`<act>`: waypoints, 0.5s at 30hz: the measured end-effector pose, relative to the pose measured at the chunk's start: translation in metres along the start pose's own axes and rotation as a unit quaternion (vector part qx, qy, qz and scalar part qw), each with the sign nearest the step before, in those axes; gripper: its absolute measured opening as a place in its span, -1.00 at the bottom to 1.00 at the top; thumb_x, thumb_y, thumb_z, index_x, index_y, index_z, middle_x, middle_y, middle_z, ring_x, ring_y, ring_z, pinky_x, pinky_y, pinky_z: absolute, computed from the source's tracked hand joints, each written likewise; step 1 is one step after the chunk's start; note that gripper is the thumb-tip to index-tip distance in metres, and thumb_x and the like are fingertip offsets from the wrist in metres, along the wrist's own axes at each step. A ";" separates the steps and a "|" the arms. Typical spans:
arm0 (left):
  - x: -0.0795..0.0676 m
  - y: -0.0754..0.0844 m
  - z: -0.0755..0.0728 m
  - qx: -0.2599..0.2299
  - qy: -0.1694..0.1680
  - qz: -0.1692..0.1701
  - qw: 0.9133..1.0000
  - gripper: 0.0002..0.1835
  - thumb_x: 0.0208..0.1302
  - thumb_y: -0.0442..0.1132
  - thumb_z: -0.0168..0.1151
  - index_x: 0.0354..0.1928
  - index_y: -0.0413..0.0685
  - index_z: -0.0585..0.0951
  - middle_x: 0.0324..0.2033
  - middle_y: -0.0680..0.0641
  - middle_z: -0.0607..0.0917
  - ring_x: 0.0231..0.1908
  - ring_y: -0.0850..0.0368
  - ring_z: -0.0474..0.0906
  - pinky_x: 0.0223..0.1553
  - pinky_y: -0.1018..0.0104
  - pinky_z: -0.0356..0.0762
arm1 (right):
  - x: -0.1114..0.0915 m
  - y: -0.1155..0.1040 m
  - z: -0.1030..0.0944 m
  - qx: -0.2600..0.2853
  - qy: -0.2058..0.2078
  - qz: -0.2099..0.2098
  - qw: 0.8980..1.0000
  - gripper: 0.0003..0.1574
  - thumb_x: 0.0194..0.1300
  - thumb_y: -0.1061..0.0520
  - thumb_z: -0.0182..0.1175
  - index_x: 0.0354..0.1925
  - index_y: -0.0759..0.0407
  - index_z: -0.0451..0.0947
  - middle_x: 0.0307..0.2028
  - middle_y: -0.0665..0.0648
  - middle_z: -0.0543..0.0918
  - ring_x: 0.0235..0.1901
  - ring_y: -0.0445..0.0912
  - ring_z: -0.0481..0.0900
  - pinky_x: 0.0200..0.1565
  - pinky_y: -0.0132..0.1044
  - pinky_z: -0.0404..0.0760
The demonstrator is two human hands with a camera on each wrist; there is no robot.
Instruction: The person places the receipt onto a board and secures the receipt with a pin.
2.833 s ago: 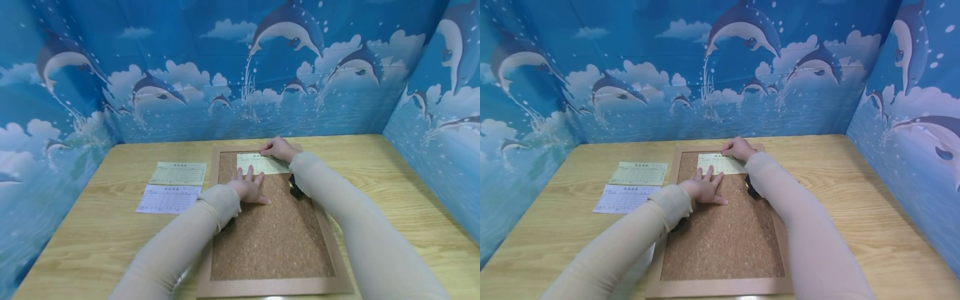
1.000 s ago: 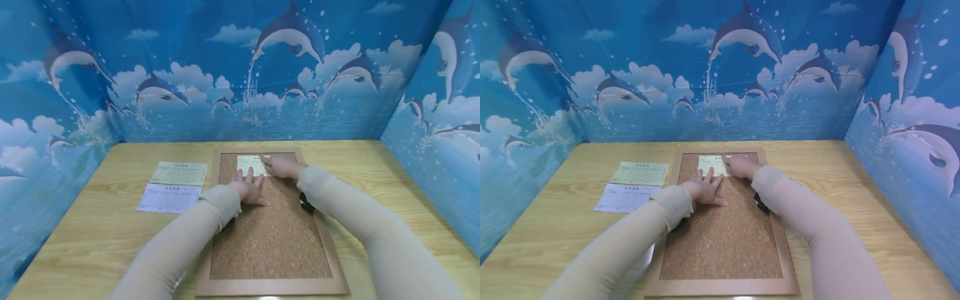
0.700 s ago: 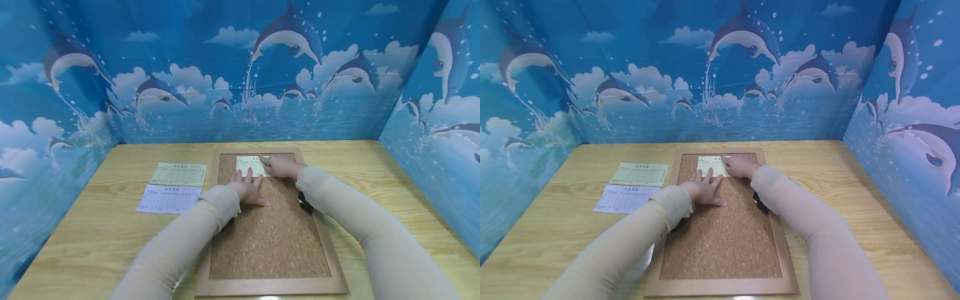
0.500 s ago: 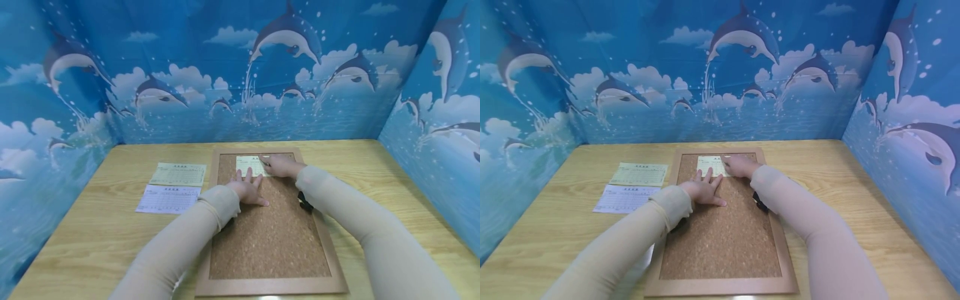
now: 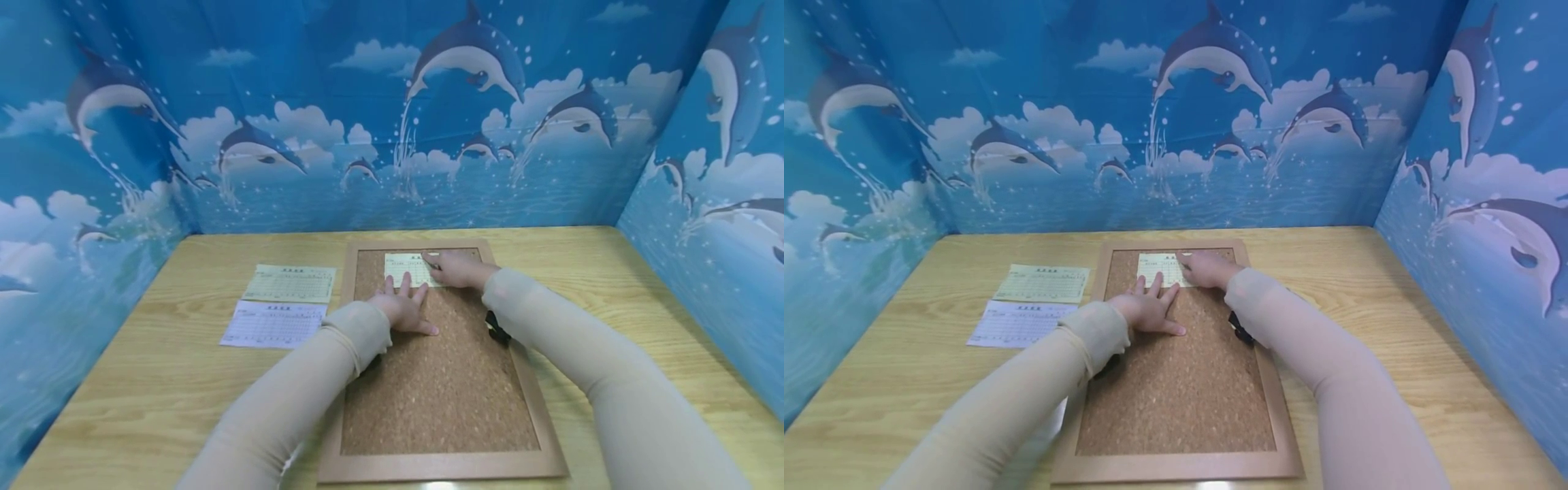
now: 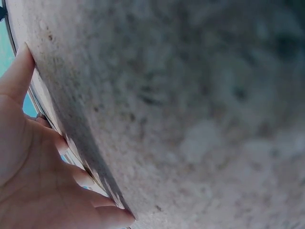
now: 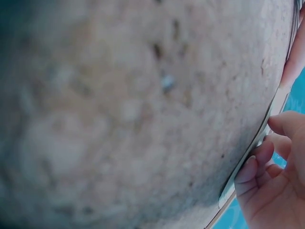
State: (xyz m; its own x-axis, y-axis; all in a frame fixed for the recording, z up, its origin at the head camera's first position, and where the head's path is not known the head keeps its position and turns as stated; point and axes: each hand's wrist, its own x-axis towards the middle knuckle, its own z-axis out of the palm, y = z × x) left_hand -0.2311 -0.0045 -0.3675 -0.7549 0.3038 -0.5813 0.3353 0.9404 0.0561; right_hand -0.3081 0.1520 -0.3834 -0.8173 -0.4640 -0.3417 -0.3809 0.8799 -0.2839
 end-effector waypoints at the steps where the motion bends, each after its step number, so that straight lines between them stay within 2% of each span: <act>1: 0.001 0.000 0.000 0.000 0.001 0.000 1.000 0.00 0.12 0.48 -0.12 0.46 0.30 -0.28 0.43 -0.06 -0.40 0.38 -0.22 -0.43 0.32 -0.08 -0.21 | 0.000 0.000 0.000 0.000 0.000 -0.002 1.000 -0.33 0.48 0.03 -0.18 0.44 0.12 -0.08 -0.79 0.02 0.28 -0.83 -0.21 0.06 -0.67 -0.34 0.24; 15: 0.001 -0.001 0.000 -0.007 -0.003 -0.002 1.000 0.01 0.10 0.48 -0.10 0.46 0.32 -0.29 0.43 -0.05 -0.42 0.38 -0.21 -0.47 0.32 -0.10 -0.24 | 0.000 0.000 -0.001 0.009 0.003 -0.013 1.000 -0.35 0.48 0.05 -0.20 0.44 0.15 -0.06 -0.81 0.02 0.27 -0.84 -0.22 0.05 -0.65 -0.34 0.24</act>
State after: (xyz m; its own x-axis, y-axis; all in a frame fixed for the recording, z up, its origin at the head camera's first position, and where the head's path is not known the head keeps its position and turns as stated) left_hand -0.2322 -0.0052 -0.3685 -0.7523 0.3000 -0.5866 0.3249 0.9435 0.0659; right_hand -0.3079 0.1520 -0.3825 -0.8100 -0.4855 -0.3289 -0.3935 0.8658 -0.3089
